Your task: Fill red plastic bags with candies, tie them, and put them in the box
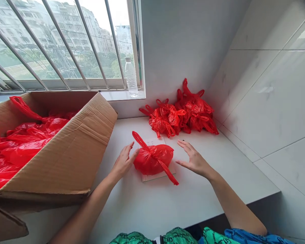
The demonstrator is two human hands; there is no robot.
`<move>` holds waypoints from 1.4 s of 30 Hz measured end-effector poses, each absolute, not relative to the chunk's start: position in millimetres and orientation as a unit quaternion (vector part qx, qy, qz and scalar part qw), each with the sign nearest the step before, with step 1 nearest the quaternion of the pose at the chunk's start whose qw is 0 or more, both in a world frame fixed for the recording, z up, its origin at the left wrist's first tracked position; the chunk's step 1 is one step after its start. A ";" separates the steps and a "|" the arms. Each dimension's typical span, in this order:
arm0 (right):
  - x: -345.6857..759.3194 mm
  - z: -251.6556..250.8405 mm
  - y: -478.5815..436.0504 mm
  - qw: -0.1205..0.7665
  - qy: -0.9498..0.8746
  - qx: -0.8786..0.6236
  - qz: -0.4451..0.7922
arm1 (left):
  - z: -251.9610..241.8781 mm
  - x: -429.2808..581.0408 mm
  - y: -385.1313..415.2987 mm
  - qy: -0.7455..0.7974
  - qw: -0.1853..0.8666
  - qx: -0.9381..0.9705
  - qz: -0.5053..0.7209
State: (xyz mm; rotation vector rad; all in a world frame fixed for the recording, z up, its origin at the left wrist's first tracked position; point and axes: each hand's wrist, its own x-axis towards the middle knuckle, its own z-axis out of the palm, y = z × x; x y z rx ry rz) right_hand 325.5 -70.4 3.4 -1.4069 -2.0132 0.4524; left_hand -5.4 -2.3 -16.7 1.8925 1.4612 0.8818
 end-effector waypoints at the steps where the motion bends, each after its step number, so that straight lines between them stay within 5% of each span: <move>1: 314.8 0.9 -64.9 0.296 -0.798 -0.508 0.134 | -15.9 0.3 -9.5 0.535 0.245 0.748 0.308; 6: 254.3 -17.1 -31.9 0.225 -0.881 -0.414 0.057 | -19.5 37.1 -21.4 0.449 0.078 0.856 0.243; 13: 244.7 -52.6 -15.2 0.195 -0.858 -0.471 0.067 | -56.4 35.1 -7.7 0.462 0.007 0.861 0.215; 42: 241.9 -67.8 -16.2 0.202 -0.860 -0.459 0.097 | -57.8 34.9 -6.5 0.437 0.087 0.856 0.261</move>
